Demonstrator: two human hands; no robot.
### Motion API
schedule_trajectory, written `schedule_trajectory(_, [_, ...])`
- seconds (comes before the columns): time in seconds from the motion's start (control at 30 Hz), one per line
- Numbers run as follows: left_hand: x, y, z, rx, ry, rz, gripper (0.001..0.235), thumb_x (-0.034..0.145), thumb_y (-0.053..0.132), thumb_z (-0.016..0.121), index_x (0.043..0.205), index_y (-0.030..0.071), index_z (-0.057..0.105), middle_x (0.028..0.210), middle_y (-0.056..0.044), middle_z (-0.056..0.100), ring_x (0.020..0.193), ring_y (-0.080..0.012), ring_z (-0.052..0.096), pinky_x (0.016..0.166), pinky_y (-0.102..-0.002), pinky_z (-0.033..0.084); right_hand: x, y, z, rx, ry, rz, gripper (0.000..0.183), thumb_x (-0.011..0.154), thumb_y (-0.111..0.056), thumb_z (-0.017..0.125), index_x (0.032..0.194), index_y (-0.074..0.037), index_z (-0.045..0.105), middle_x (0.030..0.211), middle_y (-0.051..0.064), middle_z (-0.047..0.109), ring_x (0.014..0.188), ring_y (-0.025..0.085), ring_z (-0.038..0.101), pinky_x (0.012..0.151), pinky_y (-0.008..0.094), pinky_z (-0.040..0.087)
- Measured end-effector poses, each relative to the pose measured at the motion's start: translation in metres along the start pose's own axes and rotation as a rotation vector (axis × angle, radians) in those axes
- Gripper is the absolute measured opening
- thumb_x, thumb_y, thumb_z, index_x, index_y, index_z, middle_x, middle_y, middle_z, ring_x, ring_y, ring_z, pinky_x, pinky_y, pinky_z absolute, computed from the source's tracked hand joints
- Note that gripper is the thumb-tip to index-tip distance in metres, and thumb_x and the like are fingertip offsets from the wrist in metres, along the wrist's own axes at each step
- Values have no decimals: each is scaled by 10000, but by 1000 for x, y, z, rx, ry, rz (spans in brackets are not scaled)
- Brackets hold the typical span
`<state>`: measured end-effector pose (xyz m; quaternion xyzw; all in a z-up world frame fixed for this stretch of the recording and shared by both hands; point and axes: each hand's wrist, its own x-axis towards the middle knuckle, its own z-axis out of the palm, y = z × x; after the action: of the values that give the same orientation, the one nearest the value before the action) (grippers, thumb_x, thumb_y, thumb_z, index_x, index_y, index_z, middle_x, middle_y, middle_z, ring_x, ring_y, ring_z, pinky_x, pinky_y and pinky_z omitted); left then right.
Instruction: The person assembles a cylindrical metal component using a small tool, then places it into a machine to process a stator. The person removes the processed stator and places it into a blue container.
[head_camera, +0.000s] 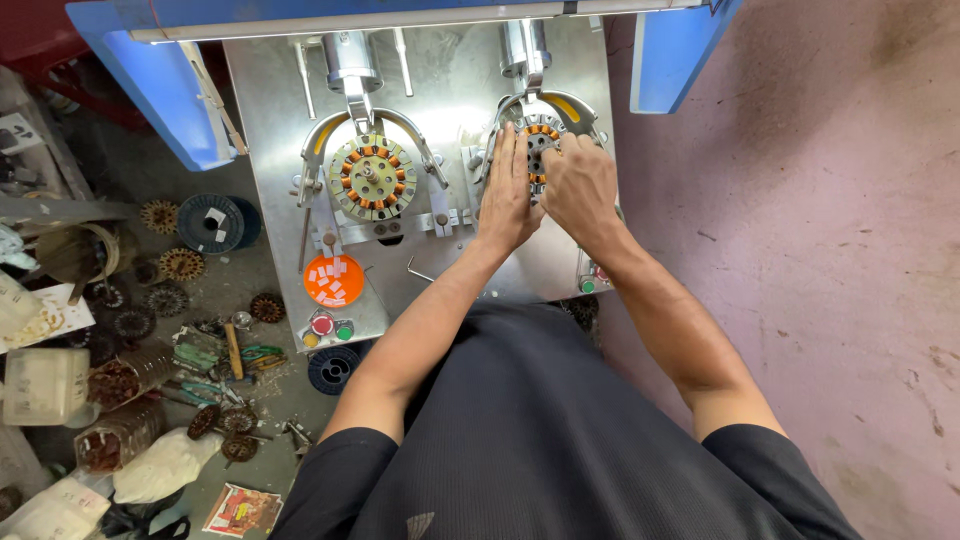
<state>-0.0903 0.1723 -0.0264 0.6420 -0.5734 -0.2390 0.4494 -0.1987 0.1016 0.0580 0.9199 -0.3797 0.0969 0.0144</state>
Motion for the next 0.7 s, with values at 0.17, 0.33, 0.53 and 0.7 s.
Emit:
schedule_trajectory(0.17, [0, -15, 10, -35, 55, 13, 1060, 775, 46, 820, 1613, -28, 174, 1696, -283, 151, 1580, -465, 206, 1307, -487, 267, 25, -7, 4, -92, -65, -66, 22, 699, -60, 676, 694, -53, 656, 710, 75, 581, 726, 260, 536, 639, 412, 435])
schedule_trajectory(0.33, [-1, -18, 12, -100, 19, -51, 1160, 716, 200, 919, 1588, -4, 182, 1678, -274, 158, 1533, -468, 275, 1195, -449, 391, 73, 23, 30, -33, -194, 152, 114, 606, -168, 767, 697, -109, 800, 626, 128, 682, 684, 310, 633, 546, 424, 499])
schedule_trajectory(0.53, [-1, -20, 2, -131, -14, -75, 1205, 699, 264, 935, 1592, -8, 172, 1678, -227, 206, 1483, -443, 389, 1126, -408, 467, 88, 79, 39, 187, -661, 503, 214, 683, -125, 808, 870, -222, 852, 801, 60, 764, 699, 198, 684, 693, 363, 558])
schedule_trajectory(0.7, [-1, -18, 5, -53, 94, -8, 1218, 713, 341, 936, 1596, -2, 171, 1658, -228, 234, 1477, -435, 404, 1165, -429, 450, 27, 65, 24, 355, -455, 460, 226, 830, -181, 832, 1056, -174, 821, 691, 94, 698, 596, 232, 602, 604, 372, 480])
